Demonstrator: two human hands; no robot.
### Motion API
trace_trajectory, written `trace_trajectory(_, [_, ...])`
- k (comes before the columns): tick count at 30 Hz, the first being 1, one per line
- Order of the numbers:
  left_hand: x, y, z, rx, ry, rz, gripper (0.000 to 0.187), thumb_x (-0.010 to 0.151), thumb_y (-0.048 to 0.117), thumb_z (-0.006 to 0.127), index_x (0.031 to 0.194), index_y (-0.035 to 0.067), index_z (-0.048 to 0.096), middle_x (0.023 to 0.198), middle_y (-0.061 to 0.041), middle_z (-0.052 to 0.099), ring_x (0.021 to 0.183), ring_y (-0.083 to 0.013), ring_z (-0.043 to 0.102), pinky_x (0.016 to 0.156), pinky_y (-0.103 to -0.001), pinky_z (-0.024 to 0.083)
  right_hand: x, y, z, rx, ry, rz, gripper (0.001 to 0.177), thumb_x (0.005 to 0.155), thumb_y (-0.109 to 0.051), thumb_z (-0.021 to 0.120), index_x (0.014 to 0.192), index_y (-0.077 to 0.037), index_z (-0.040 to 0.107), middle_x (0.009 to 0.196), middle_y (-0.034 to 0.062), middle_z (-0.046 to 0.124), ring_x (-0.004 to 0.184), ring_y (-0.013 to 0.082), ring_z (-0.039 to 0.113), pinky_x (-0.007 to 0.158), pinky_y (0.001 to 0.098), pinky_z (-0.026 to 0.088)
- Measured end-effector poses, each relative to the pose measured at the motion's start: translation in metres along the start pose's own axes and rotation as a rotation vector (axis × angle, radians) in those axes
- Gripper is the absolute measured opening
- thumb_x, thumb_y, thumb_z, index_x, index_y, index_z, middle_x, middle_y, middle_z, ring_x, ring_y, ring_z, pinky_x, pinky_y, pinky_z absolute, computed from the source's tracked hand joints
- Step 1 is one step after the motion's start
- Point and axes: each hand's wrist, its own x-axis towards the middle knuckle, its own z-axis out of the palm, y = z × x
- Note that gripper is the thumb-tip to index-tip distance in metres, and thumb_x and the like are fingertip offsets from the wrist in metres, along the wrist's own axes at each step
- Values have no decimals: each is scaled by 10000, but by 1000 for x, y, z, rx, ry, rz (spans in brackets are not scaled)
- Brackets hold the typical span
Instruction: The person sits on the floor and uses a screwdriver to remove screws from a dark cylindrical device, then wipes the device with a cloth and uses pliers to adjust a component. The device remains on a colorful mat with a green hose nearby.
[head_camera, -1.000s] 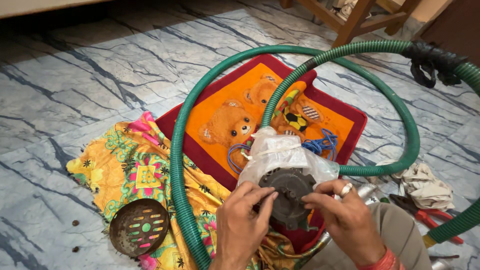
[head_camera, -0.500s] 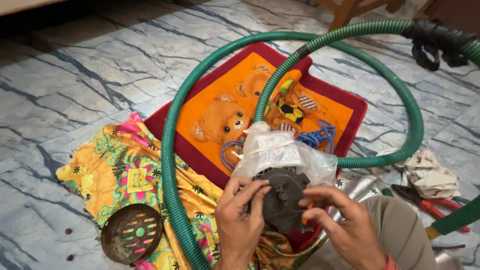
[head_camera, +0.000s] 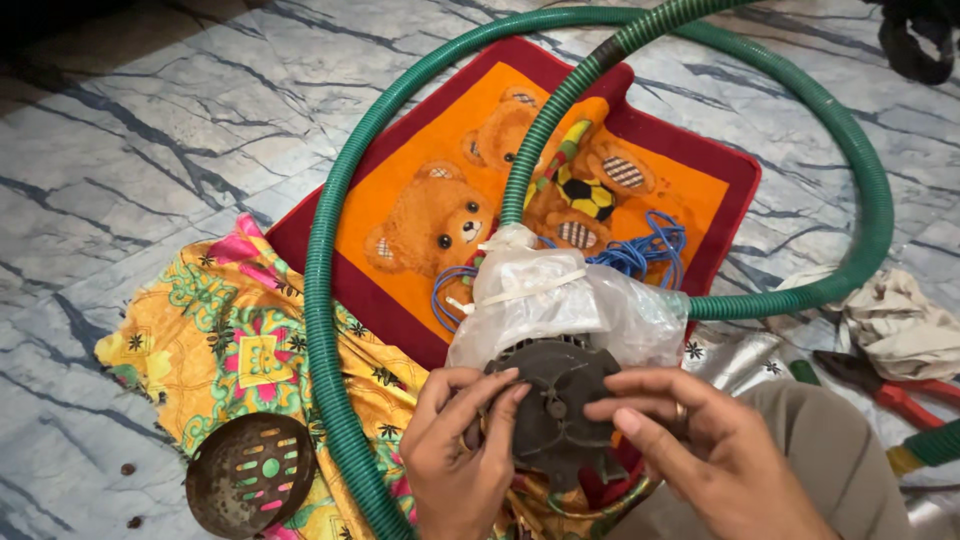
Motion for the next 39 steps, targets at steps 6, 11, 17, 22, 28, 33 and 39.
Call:
trace_trajectory(6, [1,-3,-1,-8,-2,65,226,777,15,860,995,55,812,834,-2,655,545,-23,434,479,-199,349,1,11,-5,-97,194,-13,331,974,-103,694,1295,-30,670,1070,158,771,799,117,636,587,302,446])
trace_trajectory(11, [0,0,-3,-1,-6,68,214,775,7,856,978,44,801,831,-27,665,617,-61,581,521,-202,441,3,15,-9,-294,161,-144,339,878,-141,815,1204,-66,766,1098,75,745,798,76,650,658,243,554])
trace_trajectory(17, [0,0,-6,-23,-4,132,214,783,-15,848,986,27,791,827,-48,670,642,-90,638,552,-217,490,-3,21,-10,-461,66,-239,481,690,-149,931,1156,-124,812,1154,39,701,676,88,524,554,225,486])
trace_trajectory(22, [2,6,-8,-20,1,107,209,750,-29,858,947,16,802,784,-61,677,576,-119,635,512,-239,472,-2,18,7,-440,187,-304,169,753,-57,873,919,-83,853,1028,74,712,850,126,667,678,263,546])
trace_trajectory(28, [4,14,-17,22,1,184,177,727,15,840,892,39,782,773,-74,677,651,-180,710,590,-277,555,1,-6,12,-472,229,-424,174,721,-5,812,886,-51,836,981,85,694,997,181,717,832,317,576])
trace_trajectory(33, [2,17,-22,33,0,172,144,727,41,852,855,53,786,753,-72,687,623,-192,731,553,-291,563,4,-21,15,-512,213,-598,222,752,-40,793,973,-62,793,1021,77,687,967,138,682,827,270,530])
trace_trajectory(39, [-6,16,-27,28,-28,180,130,732,49,860,846,56,797,728,-60,686,586,-191,735,512,-300,560,-13,-13,14,-629,614,-282,312,789,-133,811,1096,-83,787,885,32,711,528,72,485,499,243,410])
